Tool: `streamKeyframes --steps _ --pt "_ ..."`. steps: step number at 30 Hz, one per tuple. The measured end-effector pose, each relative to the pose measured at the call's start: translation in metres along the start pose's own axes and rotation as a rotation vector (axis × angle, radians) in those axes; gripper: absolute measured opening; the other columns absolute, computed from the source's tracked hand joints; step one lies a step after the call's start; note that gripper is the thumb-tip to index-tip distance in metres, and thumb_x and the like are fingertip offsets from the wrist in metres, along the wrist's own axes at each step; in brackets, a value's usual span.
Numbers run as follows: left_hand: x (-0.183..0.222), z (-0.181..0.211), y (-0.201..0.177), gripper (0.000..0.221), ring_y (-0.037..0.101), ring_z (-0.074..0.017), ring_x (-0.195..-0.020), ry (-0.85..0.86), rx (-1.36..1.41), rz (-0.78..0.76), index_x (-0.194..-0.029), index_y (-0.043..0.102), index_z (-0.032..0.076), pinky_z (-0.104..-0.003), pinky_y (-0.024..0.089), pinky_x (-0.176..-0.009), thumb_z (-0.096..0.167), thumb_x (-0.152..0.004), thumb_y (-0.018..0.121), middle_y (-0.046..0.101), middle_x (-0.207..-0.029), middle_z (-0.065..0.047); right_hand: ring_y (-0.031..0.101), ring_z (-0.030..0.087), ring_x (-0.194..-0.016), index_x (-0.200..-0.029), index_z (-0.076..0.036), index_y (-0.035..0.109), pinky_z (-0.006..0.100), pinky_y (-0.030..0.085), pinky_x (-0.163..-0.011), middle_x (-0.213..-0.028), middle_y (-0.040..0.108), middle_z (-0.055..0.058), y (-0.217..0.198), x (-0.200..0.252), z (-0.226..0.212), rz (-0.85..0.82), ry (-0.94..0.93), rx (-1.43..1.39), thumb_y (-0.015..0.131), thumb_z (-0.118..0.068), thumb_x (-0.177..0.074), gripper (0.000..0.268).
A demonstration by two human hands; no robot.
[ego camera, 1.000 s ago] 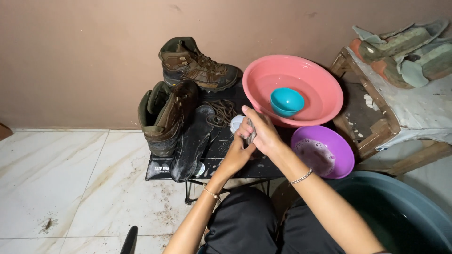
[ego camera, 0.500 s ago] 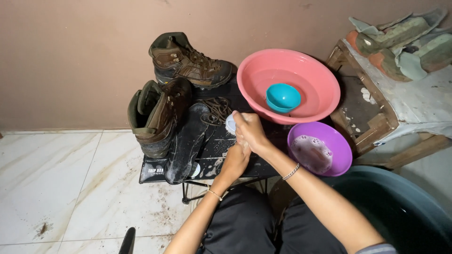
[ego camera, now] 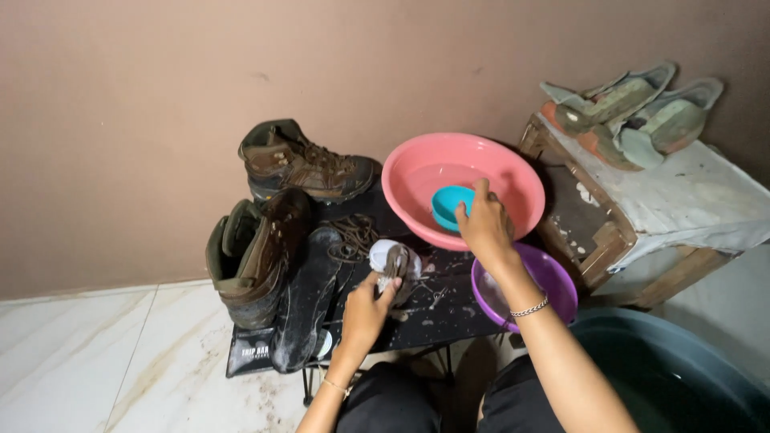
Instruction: Scrubbing dirt off shoe laces using a sponge and soapy water on a low work surface.
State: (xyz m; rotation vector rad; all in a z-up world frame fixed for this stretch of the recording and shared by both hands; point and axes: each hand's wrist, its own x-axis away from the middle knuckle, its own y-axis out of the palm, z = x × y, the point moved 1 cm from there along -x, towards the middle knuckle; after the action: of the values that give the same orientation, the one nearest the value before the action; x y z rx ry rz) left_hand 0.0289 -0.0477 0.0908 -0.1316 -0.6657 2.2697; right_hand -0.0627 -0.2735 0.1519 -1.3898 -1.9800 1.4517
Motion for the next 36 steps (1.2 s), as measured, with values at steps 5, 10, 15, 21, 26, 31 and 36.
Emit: streamKeyframes --steps 5,10,15,21,26,31,36 --pt "-0.02 -0.017 0.012 0.049 0.069 -0.0391 -0.103 0.163 -0.059 -0.036 -0.129 0.061 0.019 -0.043 0.049 -0.08 0.049 -0.09 0.062 0.076 -0.105 -0.015 0.063 0.047 -0.111 -0.132 0.001 0.042 0.057 0.053 -0.084 -0.12 0.063 0.028 0.061 -0.068 0.08 -0.123 0.099 0.107 0.065 -0.043 -0.091 0.065" --pt "-0.028 0.0 0.022 0.045 0.071 -0.0383 -0.102 0.231 -0.006 -0.167 -0.123 0.064 0.012 -0.038 0.05 -0.083 0.046 -0.094 0.058 0.076 -0.103 -0.02 0.069 0.042 -0.091 -0.079 0.002 0.059 0.05 0.053 -0.068 -0.083 0.071 0.024 0.064 -0.076 0.078 -0.18 0.11 0.007 0.064 -0.005 -0.068 0.014" --pt "-0.057 0.022 0.032 0.054 0.061 -0.0395 -0.124 0.073 -0.072 -0.285 -0.13 0.064 0.008 -0.05 0.052 -0.099 0.05 -0.097 0.058 0.069 -0.122 -0.023 0.067 0.053 -0.105 -0.131 0.001 0.035 0.061 0.057 -0.088 -0.116 0.063 0.033 0.027 -0.064 0.074 0.042 0.11 -0.013 0.057 0.006 -0.09 0.047" --pt "-0.067 0.043 0.024 0.052 0.058 -0.0365 -0.13 -0.005 -0.188 -0.334 -0.133 0.063 0.005 -0.049 0.048 -0.106 0.043 -0.097 0.058 0.07 -0.123 -0.021 0.07 0.045 -0.104 -0.146 -0.016 0.048 0.057 0.059 -0.086 -0.107 0.073 0.021 0.06 -0.073 0.093 -0.052 -0.086 0.256 0.055 0.002 -0.089 0.059" --pt "-0.086 0.021 0.035 0.06 0.057 -0.037 -0.13 -0.059 -0.139 -0.324 -0.138 0.058 0.004 -0.051 0.048 -0.105 0.047 -0.096 0.059 0.065 -0.13 -0.024 0.07 0.038 -0.075 -0.132 -0.022 0.066 0.049 0.059 -0.065 -0.096 0.072 0.027 0.055 -0.06 0.071 -0.014 -0.056 -0.257 0.064 -0.011 -0.083 0.051" --pt "-0.114 -0.022 0.049 0.033 0.068 -0.0185 -0.05 -0.088 0.168 -0.185 -0.109 0.074 0.007 -0.027 0.057 -0.053 0.035 -0.095 0.064 0.068 -0.064 -0.009 0.066 0.028 -0.047 -0.134 -0.024 0.064 0.037 0.053 -0.041 -0.078 0.069 0.018 0.027 -0.048 0.041 -0.009 -0.002 -0.545 0.06 -0.012 -0.08 0.055" --pt "-0.125 -0.03 0.067 0.043 0.073 -0.0267 -0.07 -0.073 0.195 -0.203 -0.12 0.07 -0.001 -0.035 0.06 -0.058 0.027 -0.087 0.074 0.073 -0.084 -0.022 0.066 0.053 -0.097 -0.138 -0.029 0.051 0.058 0.051 -0.083 -0.089 0.066 0.035 -0.001 0.007 -0.025 -0.033 -0.099 -0.347 0.057 -0.013 -0.082 0.058"
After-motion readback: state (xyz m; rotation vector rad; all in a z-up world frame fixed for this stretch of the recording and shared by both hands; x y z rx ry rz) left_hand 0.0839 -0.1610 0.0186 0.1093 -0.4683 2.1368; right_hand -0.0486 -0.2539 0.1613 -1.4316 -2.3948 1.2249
